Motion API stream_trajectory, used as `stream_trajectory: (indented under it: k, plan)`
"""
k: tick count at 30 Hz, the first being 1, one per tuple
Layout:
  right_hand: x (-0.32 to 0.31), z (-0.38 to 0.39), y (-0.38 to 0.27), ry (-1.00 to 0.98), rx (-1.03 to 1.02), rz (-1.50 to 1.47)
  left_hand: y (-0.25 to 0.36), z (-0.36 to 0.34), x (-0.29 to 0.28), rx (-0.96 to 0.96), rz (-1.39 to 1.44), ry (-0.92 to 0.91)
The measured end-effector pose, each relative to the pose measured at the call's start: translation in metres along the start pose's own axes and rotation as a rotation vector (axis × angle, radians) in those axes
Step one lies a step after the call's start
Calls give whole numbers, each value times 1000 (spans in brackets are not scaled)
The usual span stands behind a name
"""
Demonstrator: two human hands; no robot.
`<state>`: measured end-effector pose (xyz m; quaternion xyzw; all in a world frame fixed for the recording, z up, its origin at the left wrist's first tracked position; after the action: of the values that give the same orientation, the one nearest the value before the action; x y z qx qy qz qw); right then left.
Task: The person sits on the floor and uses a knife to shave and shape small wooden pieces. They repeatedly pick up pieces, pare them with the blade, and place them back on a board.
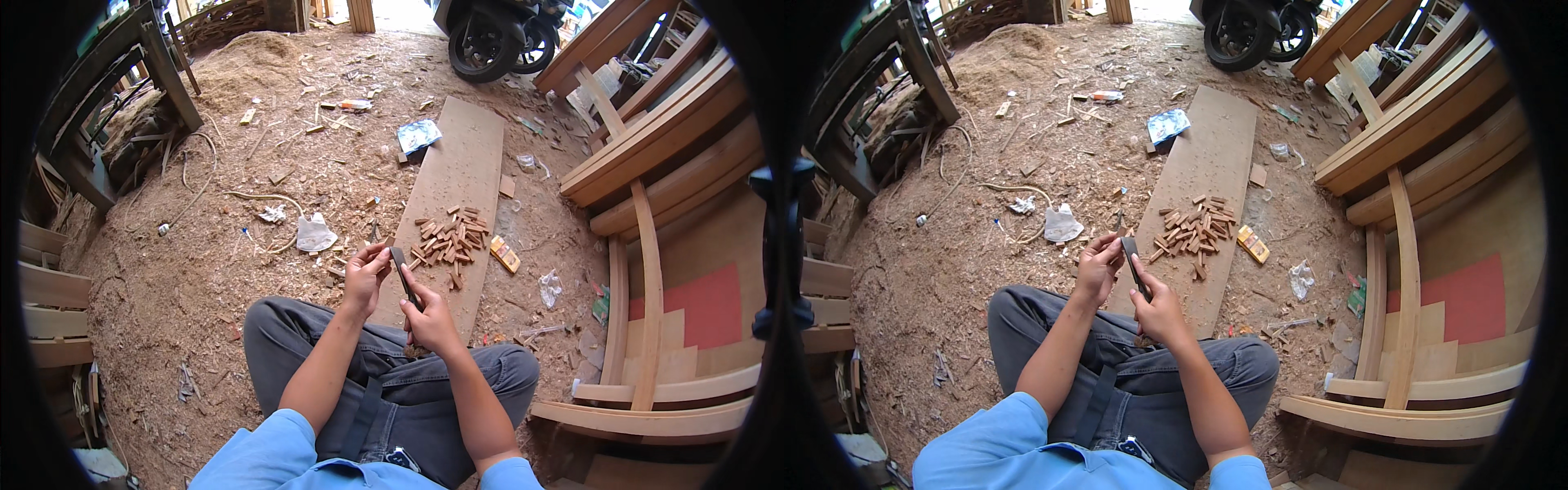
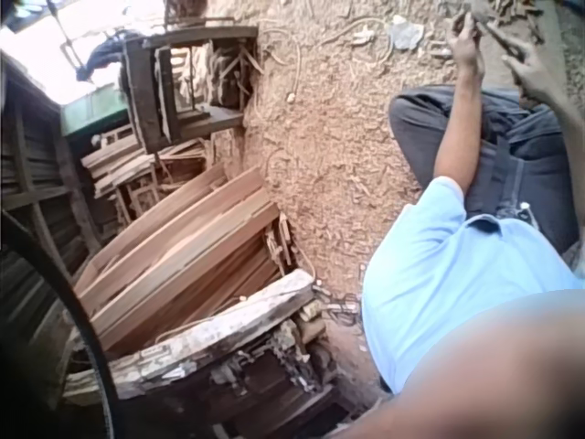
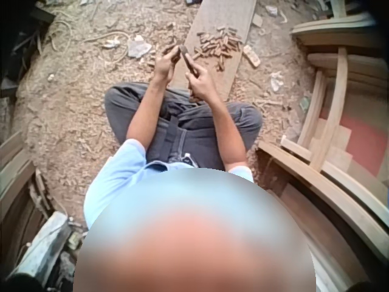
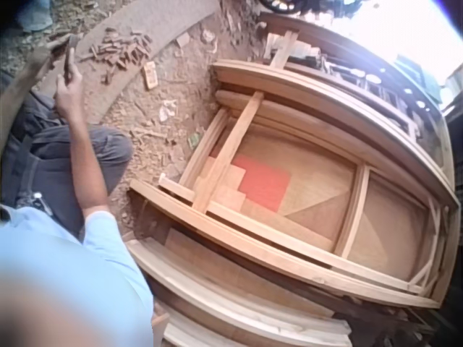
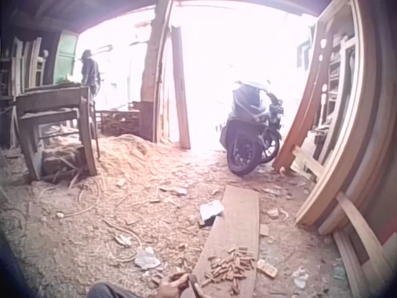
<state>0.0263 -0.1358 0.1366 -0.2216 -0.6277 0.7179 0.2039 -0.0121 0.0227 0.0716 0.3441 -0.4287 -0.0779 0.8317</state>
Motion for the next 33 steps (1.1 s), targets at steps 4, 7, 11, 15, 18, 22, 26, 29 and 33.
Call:
stream_trajectory:
  k: [4,7,11,15,18,22,26,29,33]
  plan:
    - [5,-2,3,63,56,8,3,-2,-1,148,-241,36]
    - [6,-14,-6,118,128,-104,-7,7,11,183,-393,20]
    - [-40,-24,-21,495,-54,-98,-26,16,23,138,-518,7]
    - [-32,-5,-1,241,82,-124,-6,-5,4,134,-231,89]
    - [-9,-2,2,81,7,-153,2,-8,-9,89,-154,96]
    - [8,-2,-9,-15,30,-22,5,-2,-6,94,-140,80]
    - [5,0,-11,5,10,-18,-2,-5,-1,96,-153,61]
    - [3,2,-2,13,8,-22,-3,-10,-4,134,-252,47]
    - [6,-6,3,39,22,-8,-1,-5,-2,203,-310,55]
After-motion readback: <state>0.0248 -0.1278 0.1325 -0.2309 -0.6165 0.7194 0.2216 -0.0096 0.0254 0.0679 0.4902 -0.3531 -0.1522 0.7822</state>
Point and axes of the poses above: each hand's wrist, its own z-axis away from the middle knuckle, its own x-axis out of the palm, y = z × x, the point moved 3 cm from there along -z, towards the middle knuckle, and after that the axes turned 11 degrees about -x, right-handed, at the moved point
